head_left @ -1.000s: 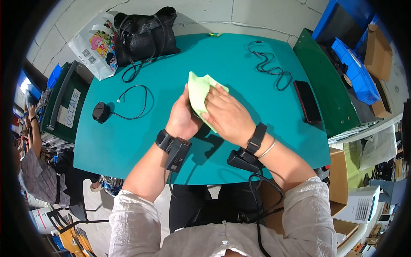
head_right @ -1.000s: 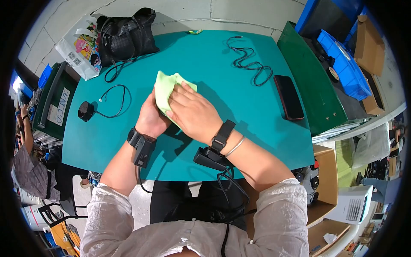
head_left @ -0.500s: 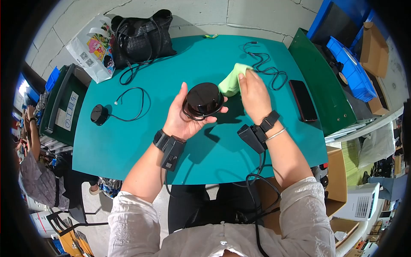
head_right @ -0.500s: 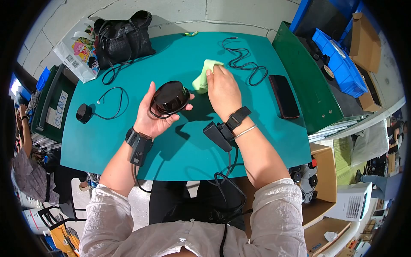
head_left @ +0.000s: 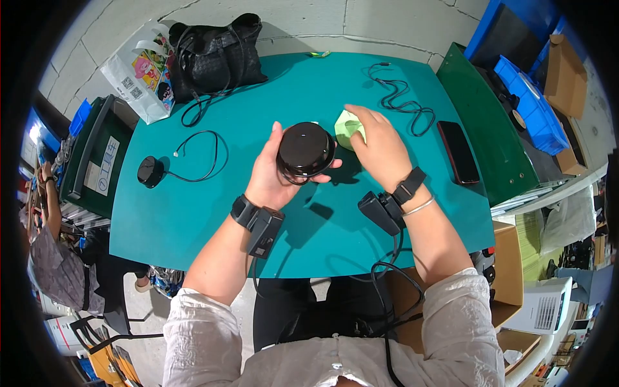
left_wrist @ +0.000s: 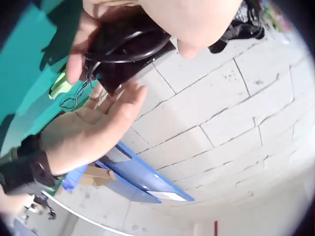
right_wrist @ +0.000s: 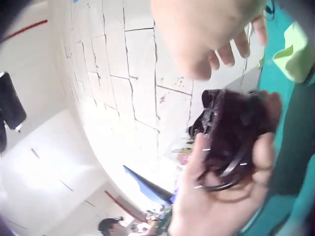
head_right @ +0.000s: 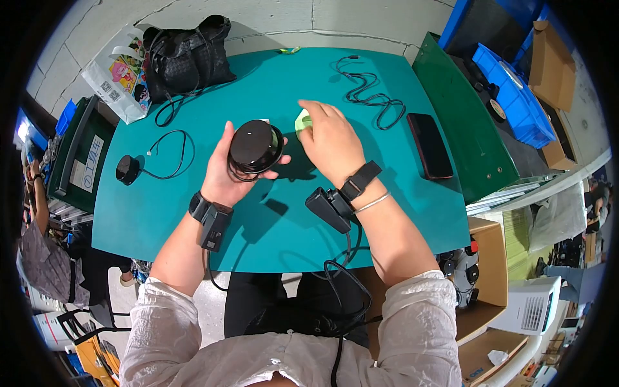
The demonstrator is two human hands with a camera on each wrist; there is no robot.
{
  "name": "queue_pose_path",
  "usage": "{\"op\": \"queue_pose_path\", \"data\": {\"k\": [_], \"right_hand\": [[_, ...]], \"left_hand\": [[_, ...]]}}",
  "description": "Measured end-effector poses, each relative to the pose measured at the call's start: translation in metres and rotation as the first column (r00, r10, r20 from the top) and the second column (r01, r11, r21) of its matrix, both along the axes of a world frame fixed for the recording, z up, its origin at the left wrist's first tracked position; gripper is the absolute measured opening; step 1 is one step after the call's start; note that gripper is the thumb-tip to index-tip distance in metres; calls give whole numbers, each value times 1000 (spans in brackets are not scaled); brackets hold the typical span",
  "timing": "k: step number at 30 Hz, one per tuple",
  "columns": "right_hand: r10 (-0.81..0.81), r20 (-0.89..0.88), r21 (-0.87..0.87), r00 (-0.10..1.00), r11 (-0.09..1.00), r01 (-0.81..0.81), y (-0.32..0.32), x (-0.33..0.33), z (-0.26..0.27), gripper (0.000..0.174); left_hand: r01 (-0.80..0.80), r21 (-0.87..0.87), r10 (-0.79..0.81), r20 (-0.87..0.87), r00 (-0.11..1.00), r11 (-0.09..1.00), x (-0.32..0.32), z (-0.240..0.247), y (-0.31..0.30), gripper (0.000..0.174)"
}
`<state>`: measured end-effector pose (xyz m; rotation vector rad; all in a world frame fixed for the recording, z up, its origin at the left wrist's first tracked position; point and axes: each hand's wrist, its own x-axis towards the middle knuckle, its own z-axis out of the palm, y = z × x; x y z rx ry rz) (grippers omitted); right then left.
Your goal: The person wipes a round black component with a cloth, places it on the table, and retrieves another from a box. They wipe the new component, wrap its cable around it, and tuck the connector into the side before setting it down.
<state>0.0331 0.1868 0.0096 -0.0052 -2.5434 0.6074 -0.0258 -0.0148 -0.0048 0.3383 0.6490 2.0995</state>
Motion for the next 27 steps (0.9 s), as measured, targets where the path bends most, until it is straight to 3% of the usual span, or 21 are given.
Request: {"op": "queue_pose_path", "data": {"k": [2,4,5,6,12,14,15,22,24,27], "right_hand": [[312,-64,-263,948,911,-317,-8,5,15,59],[501,-95,-195,860,838,-509,-21,6,6,79],[529,-14,-144,849,839,-525,-27,9,4,94],[433,96,-43,896,901,-431,-35,14,4,94],[473,52,-353,879,833,-427,-22,2,-3,87],[498,-46,-441,866,768,-465,-18,-1,-4,81],[482,-62,-480,874,754,-450,-19,-2,-5,79],[429,-68,-411,901,811,-417,-21,-1,-6,80],[402,10,-297,916,876,-381,-25,3,-4,82],[399,14,-196,917,900,-389,-27,3,-6,88]], "left_hand": [[-214,-217,154,-264,952,952,6,3,3,65],[-231,-235,153,-308,939,944,6,-3,4,62],[-240,-240,151,-335,930,941,9,-4,7,64],[-247,-245,148,-363,920,937,13,-2,9,65],[-238,-243,117,-427,897,940,9,0,8,82],[-183,-226,87,-379,921,957,7,-1,6,76],[-155,-207,71,-362,929,966,7,1,6,62],[-122,-166,63,-326,943,979,8,2,6,47],[-198,-258,73,-427,901,946,7,-4,7,47],[-194,-297,72,-375,924,935,9,1,4,48]]}}
